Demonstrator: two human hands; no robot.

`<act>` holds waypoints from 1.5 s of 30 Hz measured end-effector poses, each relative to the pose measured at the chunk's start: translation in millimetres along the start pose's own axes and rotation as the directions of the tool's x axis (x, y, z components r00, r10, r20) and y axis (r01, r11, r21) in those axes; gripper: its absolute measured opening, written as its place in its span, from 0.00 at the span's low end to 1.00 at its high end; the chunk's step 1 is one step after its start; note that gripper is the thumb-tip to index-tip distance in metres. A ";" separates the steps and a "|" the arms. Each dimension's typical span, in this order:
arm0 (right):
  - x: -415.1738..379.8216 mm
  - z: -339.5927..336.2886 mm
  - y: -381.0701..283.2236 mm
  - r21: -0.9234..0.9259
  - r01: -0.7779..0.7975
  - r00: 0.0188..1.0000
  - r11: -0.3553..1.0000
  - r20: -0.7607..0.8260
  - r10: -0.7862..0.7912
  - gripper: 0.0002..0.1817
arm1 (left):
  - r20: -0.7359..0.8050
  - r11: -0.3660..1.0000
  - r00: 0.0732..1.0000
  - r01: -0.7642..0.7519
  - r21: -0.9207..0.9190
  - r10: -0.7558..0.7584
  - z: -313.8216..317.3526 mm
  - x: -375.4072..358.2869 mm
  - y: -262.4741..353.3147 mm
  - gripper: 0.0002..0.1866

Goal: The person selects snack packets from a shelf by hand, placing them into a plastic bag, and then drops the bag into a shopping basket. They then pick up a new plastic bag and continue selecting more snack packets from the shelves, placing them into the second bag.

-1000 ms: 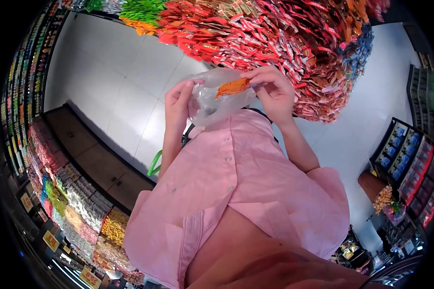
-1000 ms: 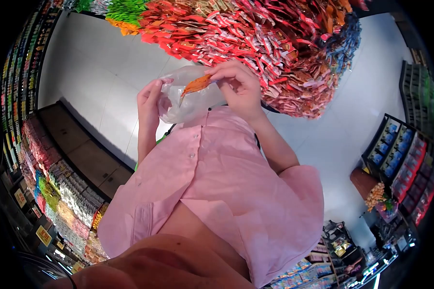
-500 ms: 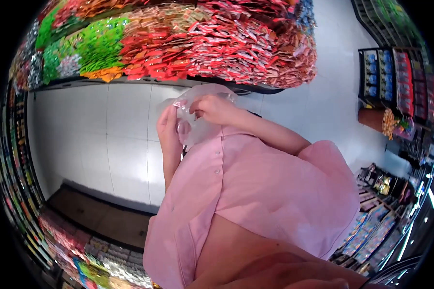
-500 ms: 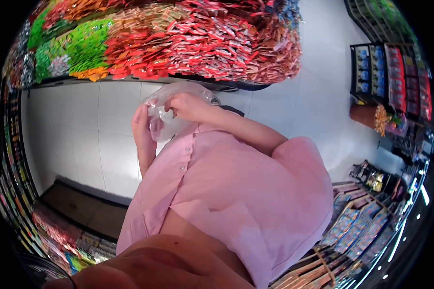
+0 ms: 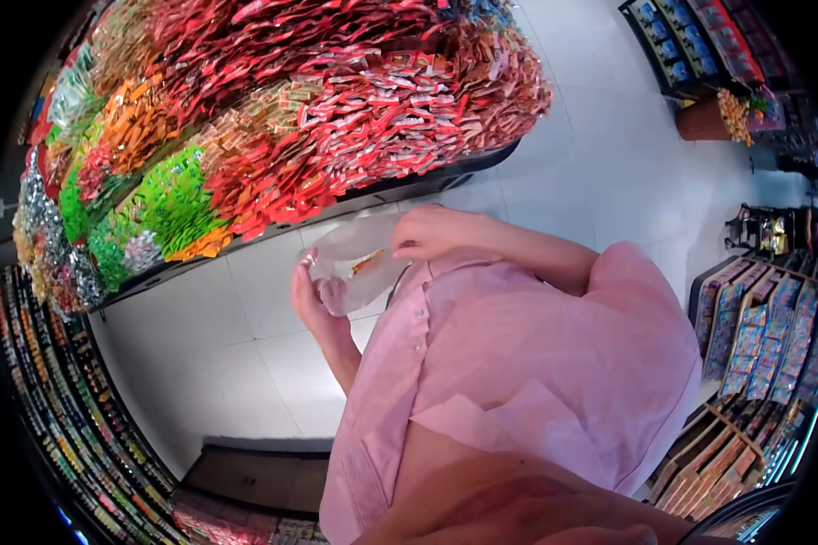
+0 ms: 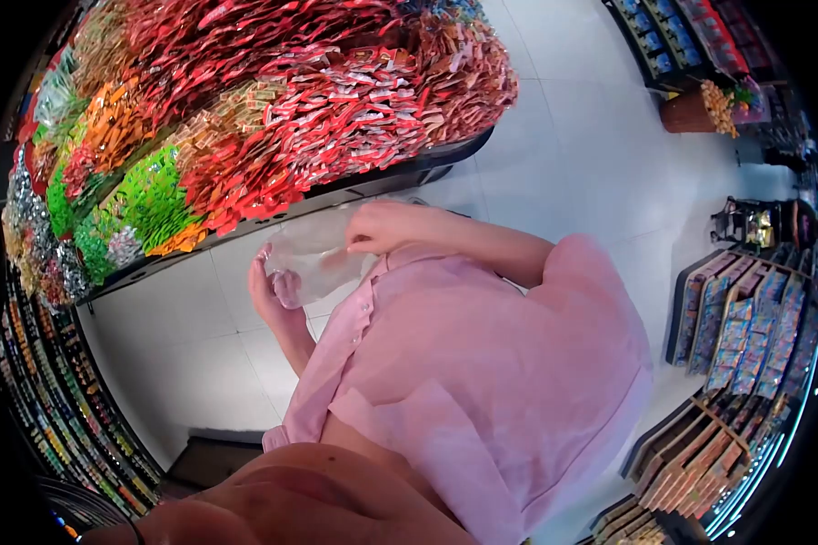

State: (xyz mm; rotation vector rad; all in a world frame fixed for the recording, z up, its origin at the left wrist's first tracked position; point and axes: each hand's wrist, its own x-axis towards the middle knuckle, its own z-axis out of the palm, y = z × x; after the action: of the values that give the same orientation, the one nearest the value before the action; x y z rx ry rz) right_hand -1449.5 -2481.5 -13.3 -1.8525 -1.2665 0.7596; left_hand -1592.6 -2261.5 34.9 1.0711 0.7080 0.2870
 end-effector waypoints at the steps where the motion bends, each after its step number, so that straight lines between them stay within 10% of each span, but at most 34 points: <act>1: -4.4 -4.5 0.6 0.019 0.004 1.000 1.000 -0.005 -0.004 0.12 | -0.010 1.000 1.000 -0.004 -0.011 0.004 2.5 0.0 -0.6 0.22; 10: -18.8 -40.4 10.1 0.156 -0.076 0.997 0.985 0.039 0.071 0.17 | -0.151 0.992 0.988 -0.007 -0.128 -0.012 45.3 -2.1 -8.9 0.25; 14: -25.8 -64.5 28.4 0.270 0.053 0.965 0.961 -0.261 0.020 0.13 | -0.097 0.985 0.995 -0.001 -0.170 -0.015 53.6 -2.7 -10.7 0.25; 20: -43.6 -166.6 106.8 0.472 -0.017 0.609 0.881 -0.694 0.384 0.13 | -0.001 0.982 1.000 -0.003 -0.187 0.003 63.7 -8.4 -12.8 0.24; 27: -69.6 -275.1 255.1 0.221 -0.315 0.183 0.923 -0.940 0.288 0.18 | -0.105 0.994 0.994 -0.045 -0.097 0.034 93.5 -17.3 -16.4 0.25; 45: -28.1 -361.5 375.7 0.051 -0.793 0.301 0.607 -0.834 0.463 0.22 | 0.080 0.974 0.977 -0.205 0.093 0.197 114.2 -30.5 -30.2 0.28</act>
State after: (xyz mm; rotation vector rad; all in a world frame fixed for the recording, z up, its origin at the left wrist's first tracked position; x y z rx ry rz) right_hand -983.0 -2683.7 -132.0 -2.6269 0.0263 -0.0682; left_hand -1544.3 -2372.1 53.2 1.2460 0.5560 0.3888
